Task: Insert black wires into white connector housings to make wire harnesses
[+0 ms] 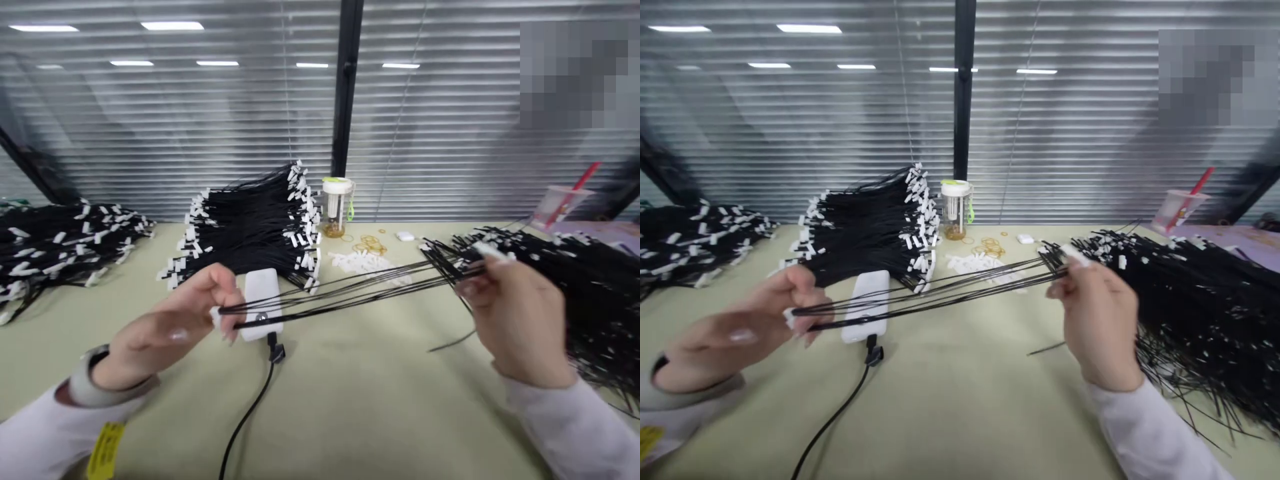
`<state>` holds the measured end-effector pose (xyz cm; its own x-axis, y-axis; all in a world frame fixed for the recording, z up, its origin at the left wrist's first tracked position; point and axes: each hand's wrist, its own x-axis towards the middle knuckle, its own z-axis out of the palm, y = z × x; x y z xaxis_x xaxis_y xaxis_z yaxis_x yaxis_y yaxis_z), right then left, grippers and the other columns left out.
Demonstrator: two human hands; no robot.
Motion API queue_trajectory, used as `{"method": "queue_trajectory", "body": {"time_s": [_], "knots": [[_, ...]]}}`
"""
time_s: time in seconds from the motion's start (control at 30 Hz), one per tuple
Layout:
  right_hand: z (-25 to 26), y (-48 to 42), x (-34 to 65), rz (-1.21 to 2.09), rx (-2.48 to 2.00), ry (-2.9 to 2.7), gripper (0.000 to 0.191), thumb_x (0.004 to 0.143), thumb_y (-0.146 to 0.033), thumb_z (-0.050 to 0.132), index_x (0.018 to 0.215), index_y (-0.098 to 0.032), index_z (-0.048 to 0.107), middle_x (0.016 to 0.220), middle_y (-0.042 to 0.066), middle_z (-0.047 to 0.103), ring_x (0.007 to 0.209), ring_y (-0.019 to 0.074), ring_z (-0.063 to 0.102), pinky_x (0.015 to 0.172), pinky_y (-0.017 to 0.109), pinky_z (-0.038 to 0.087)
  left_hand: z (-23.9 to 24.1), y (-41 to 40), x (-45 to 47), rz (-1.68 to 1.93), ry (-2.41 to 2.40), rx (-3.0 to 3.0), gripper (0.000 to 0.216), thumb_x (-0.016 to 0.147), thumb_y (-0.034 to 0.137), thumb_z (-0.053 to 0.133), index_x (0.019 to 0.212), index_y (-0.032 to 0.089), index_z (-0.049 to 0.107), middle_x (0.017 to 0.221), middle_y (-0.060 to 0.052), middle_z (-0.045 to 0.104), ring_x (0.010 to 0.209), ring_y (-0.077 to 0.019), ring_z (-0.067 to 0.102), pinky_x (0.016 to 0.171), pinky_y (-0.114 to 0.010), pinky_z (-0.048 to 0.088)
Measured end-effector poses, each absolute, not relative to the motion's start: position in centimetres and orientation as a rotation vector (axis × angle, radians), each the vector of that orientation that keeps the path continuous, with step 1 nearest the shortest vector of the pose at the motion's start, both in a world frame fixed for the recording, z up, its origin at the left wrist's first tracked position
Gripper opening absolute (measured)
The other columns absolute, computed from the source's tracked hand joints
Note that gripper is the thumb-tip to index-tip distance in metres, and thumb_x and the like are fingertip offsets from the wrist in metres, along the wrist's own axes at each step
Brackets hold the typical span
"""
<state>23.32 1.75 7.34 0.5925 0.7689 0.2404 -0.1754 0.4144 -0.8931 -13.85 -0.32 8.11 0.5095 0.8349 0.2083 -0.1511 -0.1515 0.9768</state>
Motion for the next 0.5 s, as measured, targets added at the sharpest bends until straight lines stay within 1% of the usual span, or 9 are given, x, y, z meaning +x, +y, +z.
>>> {"method": "queue_trajectory", "body": {"time_s": [0.07,0.1,0.17,0.23,0.3,0.37,0.43,0.5], "knots": [[6.3,2.1,22.0,0.841,-0.966,-0.757,0.002,0.065,-0.02,0.062,0.064,-0.018,0.061,0.06,0.0,0.056,0.052,0.0081,0.052,0.045,0.021,0.042,7.8,-0.8,-15.0,1.037,0.712,1.541,0.034,0.065,0.035,0.052,0.097,0.025,0.052,0.079,-0.005,0.055,0.072,-0.0207,0.051,0.065,-0.036,0.045],[5.8,2.4,21.4,0.924,-0.964,-0.77,0.006,0.065,-0.023,0.063,0.067,-0.018,0.062,0.067,0.001,0.059,0.055,0.0092,0.054,0.047,0.022,0.045,7.6,-0.8,-15.4,1.074,0.747,1.578,0.032,0.068,0.038,0.05,0.097,0.025,0.053,0.08,-0.006,0.056,0.073,-0.0209,0.052,0.066,-0.036,0.045],[5.2,3.2,20.3,1.096,-0.967,-0.761,0.011,0.066,-0.026,0.064,0.074,-0.018,0.062,0.078,0.003,0.062,0.064,0.0113,0.059,0.055,0.024,0.051,7.2,-0.5,-16.1,1.158,0.827,1.631,0.027,0.074,0.043,0.046,0.091,0.024,0.055,0.077,-0.006,0.055,0.07,-0.0198,0.052,0.065,-0.035,0.045],[4.8,4.1,19.4,1.233,-0.953,-0.774,0.013,0.068,-0.027,0.063,0.079,-0.019,0.06,0.082,0.002,0.063,0.071,0.0117,0.061,0.066,0.025,0.053,7.1,0.1,-16.6,1.214,0.971,1.681,0.02,0.077,0.041,0.047,0.084,0.024,0.055,0.07,-0.004,0.054,0.065,-0.017,0.051,0.061,-0.031,0.044],[4.8,4.9,18.4,1.237,-0.923,-0.87,0.015,0.072,-0.029,0.059,0.082,-0.019,0.058,0.086,0.004,0.064,0.076,0.0127,0.061,0.073,0.027,0.053,7.3,0.6,-16.9,1.22,1.139,1.77,0.011,0.076,0.034,0.053,0.08,0.024,0.053,0.067,-0.002,0.053,0.063,-0.0146,0.051,0.059,-0.028,0.043],[5.3,6.0,17.3,1.174,-0.885,-0.983,0.014,0.075,-0.031,0.055,0.081,-0.018,0.055,0.087,0.005,0.064,0.081,0.0148,0.061,0.076,0.031,0.052,7.8,0.9,-17.0,1.206,1.251,1.877,0.01,0.075,0.03,0.057,0.08,0.023,0.053,0.067,0.0,0.054,0.062,-0.0135,0.051,0.058,-0.026,0.043],[6.1,7.4,16.2,1.111,-0.854,-1.057,0.012,0.076,-0.029,0.051,0.078,-0.018,0.052,0.084,0.006,0.063,0.084,0.0159,0.061,0.079,0.033,0.051,8.7,1.1,-17.2,1.208,1.315,1.961,0.012,0.074,0.032,0.057,0.082,0.023,0.052,0.067,0.0,0.057,0.062,-0.0133,0.053,0.056,-0.025,0.043],[7.7,9.3,14.9,1.042,-0.842,-1.125,0.009,0.077,-0.027,0.048,0.076,-0.018,0.049,0.083,0.006,0.063,0.087,0.0155,0.06,0.082,0.033,0.05,10.1,1.6,-17.4,1.246,1.406,2.021,0.017,0.073,0.035,0.058,0.082,0.022,0.052,0.069,0.0,0.06,0.062,-0.0132,0.054,0.053,-0.023,0.043]]}}
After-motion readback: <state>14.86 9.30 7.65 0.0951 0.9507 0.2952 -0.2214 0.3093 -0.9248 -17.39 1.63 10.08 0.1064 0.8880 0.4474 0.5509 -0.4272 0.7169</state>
